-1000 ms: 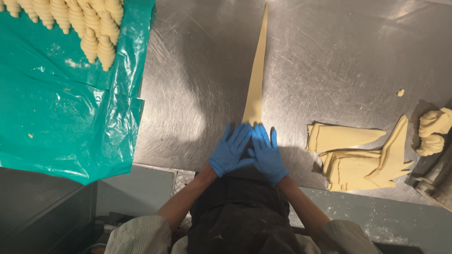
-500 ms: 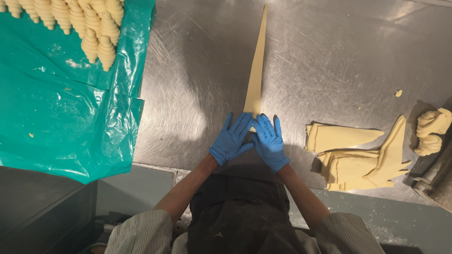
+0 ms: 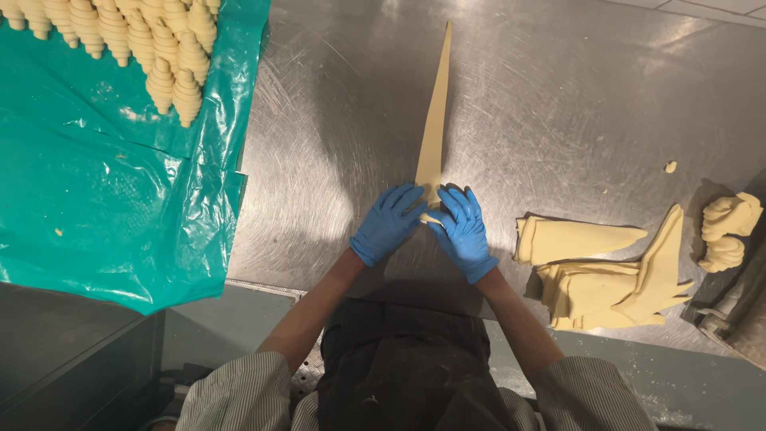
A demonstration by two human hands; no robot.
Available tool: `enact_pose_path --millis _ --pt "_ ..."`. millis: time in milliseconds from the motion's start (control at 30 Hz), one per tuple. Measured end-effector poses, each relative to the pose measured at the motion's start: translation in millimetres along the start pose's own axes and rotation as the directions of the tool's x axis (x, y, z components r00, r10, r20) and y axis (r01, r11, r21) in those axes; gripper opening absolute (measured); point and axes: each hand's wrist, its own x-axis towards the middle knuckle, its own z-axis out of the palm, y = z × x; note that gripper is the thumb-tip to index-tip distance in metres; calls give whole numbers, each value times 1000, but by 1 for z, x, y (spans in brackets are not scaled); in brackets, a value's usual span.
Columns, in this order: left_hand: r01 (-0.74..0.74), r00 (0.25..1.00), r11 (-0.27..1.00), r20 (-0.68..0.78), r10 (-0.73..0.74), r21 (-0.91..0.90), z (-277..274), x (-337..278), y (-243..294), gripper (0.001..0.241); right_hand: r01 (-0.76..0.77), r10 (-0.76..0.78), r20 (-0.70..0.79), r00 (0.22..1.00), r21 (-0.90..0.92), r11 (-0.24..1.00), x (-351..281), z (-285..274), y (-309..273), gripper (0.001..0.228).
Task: Rolling triangular pieces of dough into croissant shapes and placing them on a tray.
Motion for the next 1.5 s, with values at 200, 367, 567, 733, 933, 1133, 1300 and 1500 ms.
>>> enact_pose_path --millis 200,367,567,733,933,1133,1300,1500 --pt "65 998 997 2 -65 -42 1 13 -3 40 21 -18 68 998 -48 999 15 -7 11 34" --pt "39 999 997 10 -38 -63 -10 23 -3 46 13 -15 40 999 56 998 20 -2 19 31" --pt "17 1000 999 17 -17 28 0 27 -11 44 5 -7 46 999 41 999 28 -6 21 38" --pt "18 1000 1000 20 -17 -21 -4 39 -8 55 18 -20 43 999 49 999 30 -1 30 31" --pt "-37 989 988 149 14 150 22 46 -9 72 2 -2 81 997 2 1000 49 -21 22 44" --pt "374 914 663 136 -382 -648 -58 72 15 54 -264 311 80 947 748 609 68 -39 16 98" --pt "412 801 -73 399 -447 -908 -82 72 20 38 -489 214 447 869 704 515 94 -90 6 69" --pt "438 720 -365 564 -404 -822 -60 49 47 40 -671 319 636 703 443 595 60 -122 16 31"
